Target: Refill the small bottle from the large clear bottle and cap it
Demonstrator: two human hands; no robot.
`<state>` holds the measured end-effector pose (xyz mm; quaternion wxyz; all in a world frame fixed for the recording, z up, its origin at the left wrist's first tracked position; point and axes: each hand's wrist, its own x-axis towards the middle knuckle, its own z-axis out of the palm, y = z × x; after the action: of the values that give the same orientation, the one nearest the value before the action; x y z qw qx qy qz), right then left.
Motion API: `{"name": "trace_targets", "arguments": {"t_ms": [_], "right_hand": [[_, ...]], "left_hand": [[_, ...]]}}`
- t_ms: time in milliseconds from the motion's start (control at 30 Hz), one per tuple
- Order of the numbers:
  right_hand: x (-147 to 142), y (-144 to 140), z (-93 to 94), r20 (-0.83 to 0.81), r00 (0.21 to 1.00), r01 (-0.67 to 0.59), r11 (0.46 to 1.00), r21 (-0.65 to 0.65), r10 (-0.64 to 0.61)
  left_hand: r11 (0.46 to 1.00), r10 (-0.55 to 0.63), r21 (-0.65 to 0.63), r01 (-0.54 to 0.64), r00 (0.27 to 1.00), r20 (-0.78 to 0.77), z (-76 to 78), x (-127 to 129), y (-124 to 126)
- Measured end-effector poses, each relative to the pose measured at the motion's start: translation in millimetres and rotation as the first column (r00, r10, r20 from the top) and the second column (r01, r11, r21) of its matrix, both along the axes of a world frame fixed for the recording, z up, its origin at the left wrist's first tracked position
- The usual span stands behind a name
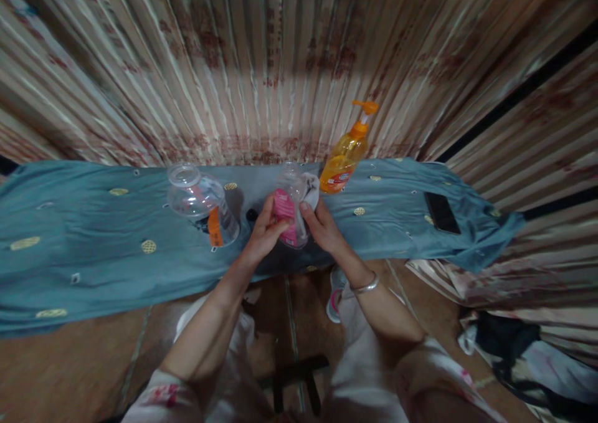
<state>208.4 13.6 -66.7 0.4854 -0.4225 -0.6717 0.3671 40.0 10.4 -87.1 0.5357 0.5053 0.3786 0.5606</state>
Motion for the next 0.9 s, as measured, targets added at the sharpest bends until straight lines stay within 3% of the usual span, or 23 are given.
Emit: {"name": "trace_targets", "arguments": {"t_ms": [67, 167, 267, 567, 900], "right_hand": [[2, 3, -0.7, -0.007, 1.0, 0.0, 1.0, -0.003, 0.0], [3, 4, -1.1, 0.0, 1.0, 0.012, 1.0, 0.002, -0.012], [1, 2, -0.8, 0.035, 0.999, -0.002, 1.0, 0.014, 0.002], [-3, -5, -4.7, 0.159, 0.986, -0.056, 0.994, 0.092, 0.041], [2, -8, -23.0, 0.214, 0.977, -0.043, 0.996, 0.082, 0.025]], "left_hand": [[0.999, -0.012, -0.05, 0.013, 1.0, 0.024, 0.3, 2, -1], [0.996, 0.058, -0.077, -0.054, 0.997, 0.053, -3.3, 6, 0], [0.988, 0.148, -0.052, -0.145, 0.987, 0.065, -9.0, 11, 3], [0.96, 0.277, -0.069, -0.273, 0.959, 0.065, -21.5, 12, 13], [0.944, 0.33, 0.004, -0.33, 0.944, 0.017, -21.5, 1, 25]]}}
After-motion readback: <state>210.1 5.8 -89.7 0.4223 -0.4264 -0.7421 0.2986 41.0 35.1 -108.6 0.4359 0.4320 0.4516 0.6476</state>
